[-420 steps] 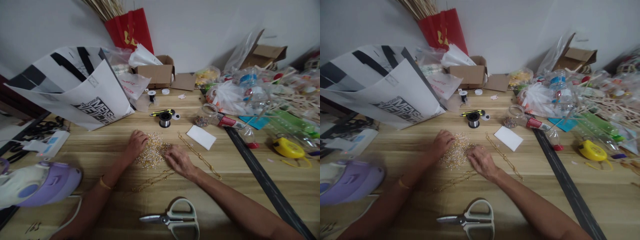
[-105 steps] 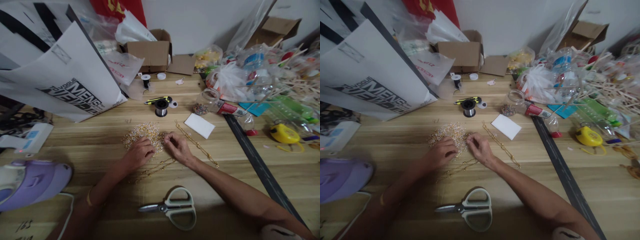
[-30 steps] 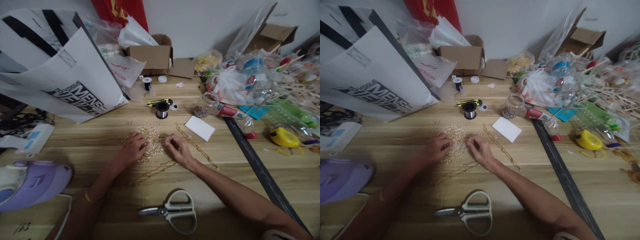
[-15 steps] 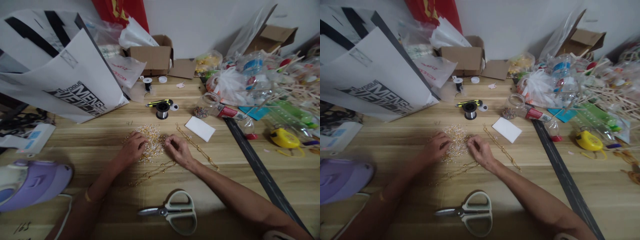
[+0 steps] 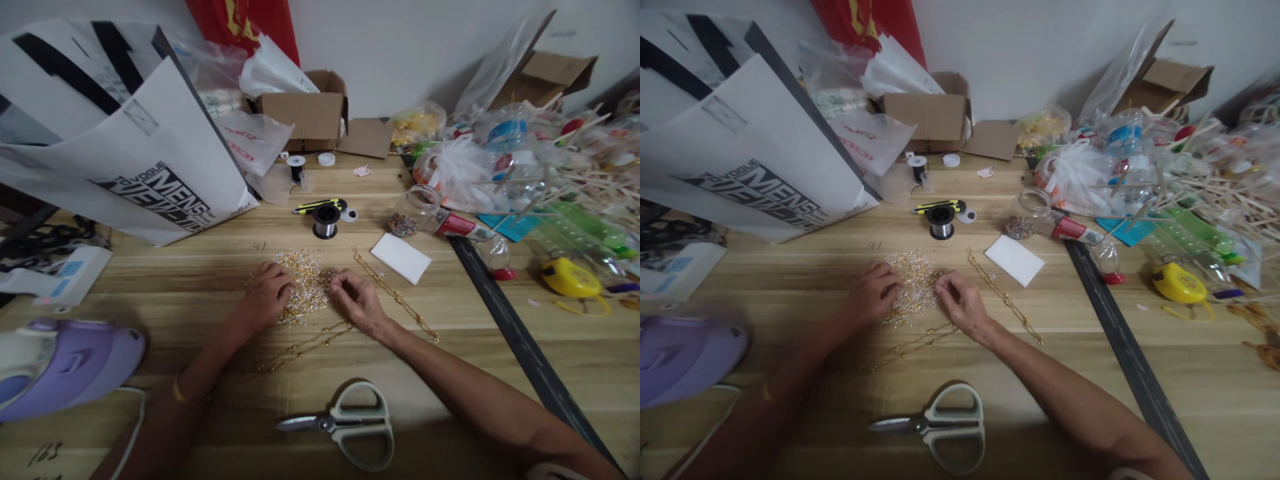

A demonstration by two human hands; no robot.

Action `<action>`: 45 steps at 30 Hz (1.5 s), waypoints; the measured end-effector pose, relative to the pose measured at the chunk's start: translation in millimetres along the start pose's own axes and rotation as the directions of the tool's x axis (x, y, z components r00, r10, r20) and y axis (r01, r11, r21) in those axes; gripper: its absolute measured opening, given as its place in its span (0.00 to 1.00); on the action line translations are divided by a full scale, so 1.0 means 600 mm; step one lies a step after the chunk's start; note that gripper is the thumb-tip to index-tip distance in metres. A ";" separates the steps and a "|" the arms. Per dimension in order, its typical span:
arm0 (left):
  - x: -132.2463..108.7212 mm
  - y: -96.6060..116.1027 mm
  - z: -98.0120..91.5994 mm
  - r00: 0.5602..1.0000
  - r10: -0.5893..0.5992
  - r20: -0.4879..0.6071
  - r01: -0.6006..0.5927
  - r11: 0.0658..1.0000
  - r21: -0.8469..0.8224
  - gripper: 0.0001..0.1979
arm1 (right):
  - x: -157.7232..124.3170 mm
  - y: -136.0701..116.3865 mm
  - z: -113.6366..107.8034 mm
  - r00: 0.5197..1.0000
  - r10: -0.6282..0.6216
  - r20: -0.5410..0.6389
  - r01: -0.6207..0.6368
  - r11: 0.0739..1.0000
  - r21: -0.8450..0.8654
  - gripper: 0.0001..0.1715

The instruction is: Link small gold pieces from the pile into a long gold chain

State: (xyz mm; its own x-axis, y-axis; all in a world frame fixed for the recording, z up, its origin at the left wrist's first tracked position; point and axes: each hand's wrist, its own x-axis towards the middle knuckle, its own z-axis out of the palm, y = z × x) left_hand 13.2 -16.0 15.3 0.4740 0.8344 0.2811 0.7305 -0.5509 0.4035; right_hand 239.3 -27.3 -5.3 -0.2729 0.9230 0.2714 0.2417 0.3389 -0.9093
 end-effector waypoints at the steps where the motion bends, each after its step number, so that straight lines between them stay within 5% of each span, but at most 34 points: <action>1: 0.000 0.000 0.001 1.000 -0.004 -0.003 0.004 1.000 0.002 0.10 | 0.000 0.001 0.000 1.000 -0.001 -0.001 0.001 1.000 -0.002 0.10; 12: 0.003 0.009 -0.008 1.000 0.001 0.018 -0.002 0.997 0.071 0.10 | 0.000 0.001 0.000 1.000 0.000 -0.006 0.000 1.000 -0.009 0.11; 25: 0.005 -0.003 0.017 0.999 -0.006 -0.051 0.008 0.999 0.038 0.06 | 0.000 0.001 0.001 1.000 0.003 0.001 -0.003 1.000 0.013 0.10; 45: 0.012 0.012 0.003 0.990 0.112 0.083 -0.130 0.954 0.269 0.11 | 0.000 0.002 0.001 1.000 -0.006 0.006 0.006 1.000 0.008 0.09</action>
State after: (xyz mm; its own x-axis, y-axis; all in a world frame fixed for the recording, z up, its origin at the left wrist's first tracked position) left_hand 22.6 -13.9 18.3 0.5920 0.7658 0.2513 0.7674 -0.6308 0.1145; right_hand 239.2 -27.1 -6.3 -0.2799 0.9199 0.2746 0.2325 0.3424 -0.9103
